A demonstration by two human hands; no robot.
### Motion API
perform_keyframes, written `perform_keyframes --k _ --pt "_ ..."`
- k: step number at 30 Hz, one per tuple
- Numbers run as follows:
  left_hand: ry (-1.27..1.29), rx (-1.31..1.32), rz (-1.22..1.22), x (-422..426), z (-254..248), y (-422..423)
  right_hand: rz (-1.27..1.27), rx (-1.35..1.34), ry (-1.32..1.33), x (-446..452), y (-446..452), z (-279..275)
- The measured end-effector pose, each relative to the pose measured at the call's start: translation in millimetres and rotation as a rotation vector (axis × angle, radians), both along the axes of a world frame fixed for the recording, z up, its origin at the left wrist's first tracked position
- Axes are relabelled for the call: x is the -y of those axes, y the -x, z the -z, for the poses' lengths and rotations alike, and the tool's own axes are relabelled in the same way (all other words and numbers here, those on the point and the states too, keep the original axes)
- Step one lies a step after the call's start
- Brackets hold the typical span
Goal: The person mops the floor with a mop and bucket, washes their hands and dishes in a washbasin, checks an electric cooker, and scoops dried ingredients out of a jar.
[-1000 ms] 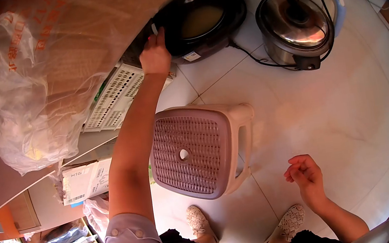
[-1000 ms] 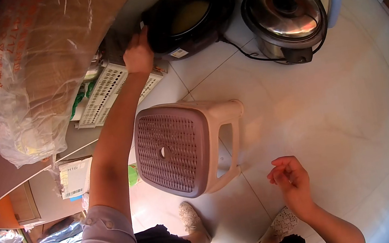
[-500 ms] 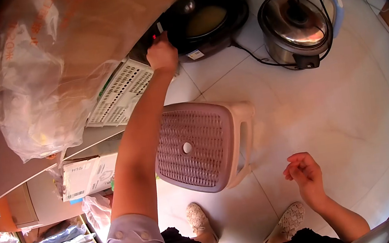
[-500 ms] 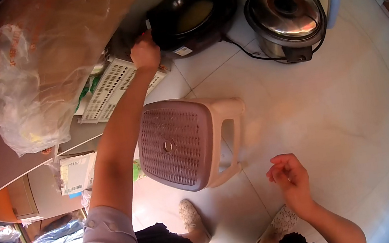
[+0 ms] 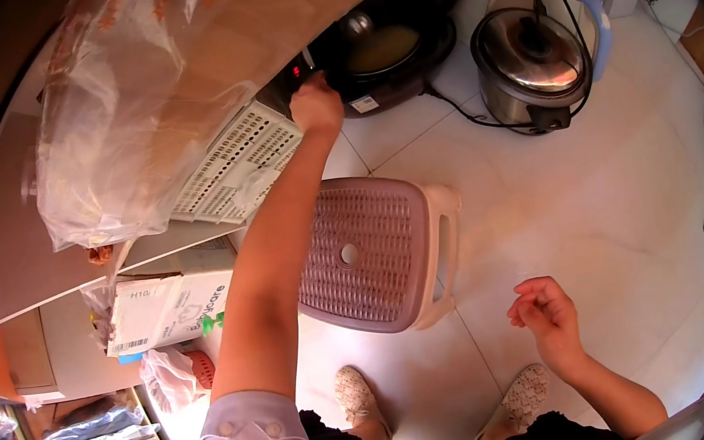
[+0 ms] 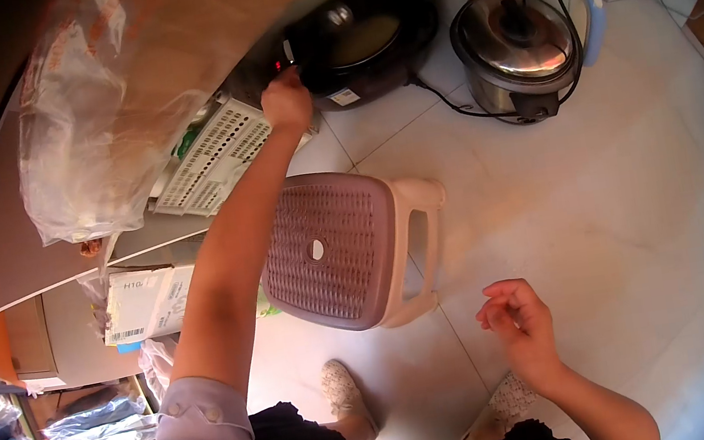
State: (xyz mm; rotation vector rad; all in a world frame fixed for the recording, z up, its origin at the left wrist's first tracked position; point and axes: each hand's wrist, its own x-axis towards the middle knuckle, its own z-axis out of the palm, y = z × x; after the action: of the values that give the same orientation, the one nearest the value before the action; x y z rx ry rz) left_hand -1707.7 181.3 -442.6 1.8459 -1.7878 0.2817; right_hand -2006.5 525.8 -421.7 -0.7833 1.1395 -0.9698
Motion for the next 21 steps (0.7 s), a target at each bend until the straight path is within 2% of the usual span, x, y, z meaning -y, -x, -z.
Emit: perform_keyframes --k 2,4,5,7,12,15,16,18,21 --pt "-0.003 -0.096 -0.07 5 1 -4 0.002 -0.001 0.006 -2 -1 -2" --pt "-0.109 -0.41 -0.069 3 -2 -12 0.001 -0.006 0.018 -5 -3 -4" --pt "-0.104 -0.412 -0.071 2 -4 -15 -0.001 -0.007 0.023 -6 -5 -5" --pt "-0.337 -1.171 -0.068 -2 -14 -15 -0.001 0.002 0.008 -7 -6 -7" --pt "-0.389 -1.196 0.161 -86 -55 -5 -0.015 -0.021 0.062 -7 -17 -13" --pt "-0.67 -1.076 0.001 -163 -123 -3 -0.037 0.01 0.09 -1 -29 -15" --pt "-0.665 -1.102 -0.012 -178 -116 -19 -0.035 0.018 0.116 -1 -32 -15" --pt "-0.725 -1.139 0.134 -221 -124 -56 -0.034 0.012 0.145 1 -40 -19" --pt "-0.785 -1.121 0.019 -290 -160 -90 -0.032 -0.009 0.17 2 -46 -19"
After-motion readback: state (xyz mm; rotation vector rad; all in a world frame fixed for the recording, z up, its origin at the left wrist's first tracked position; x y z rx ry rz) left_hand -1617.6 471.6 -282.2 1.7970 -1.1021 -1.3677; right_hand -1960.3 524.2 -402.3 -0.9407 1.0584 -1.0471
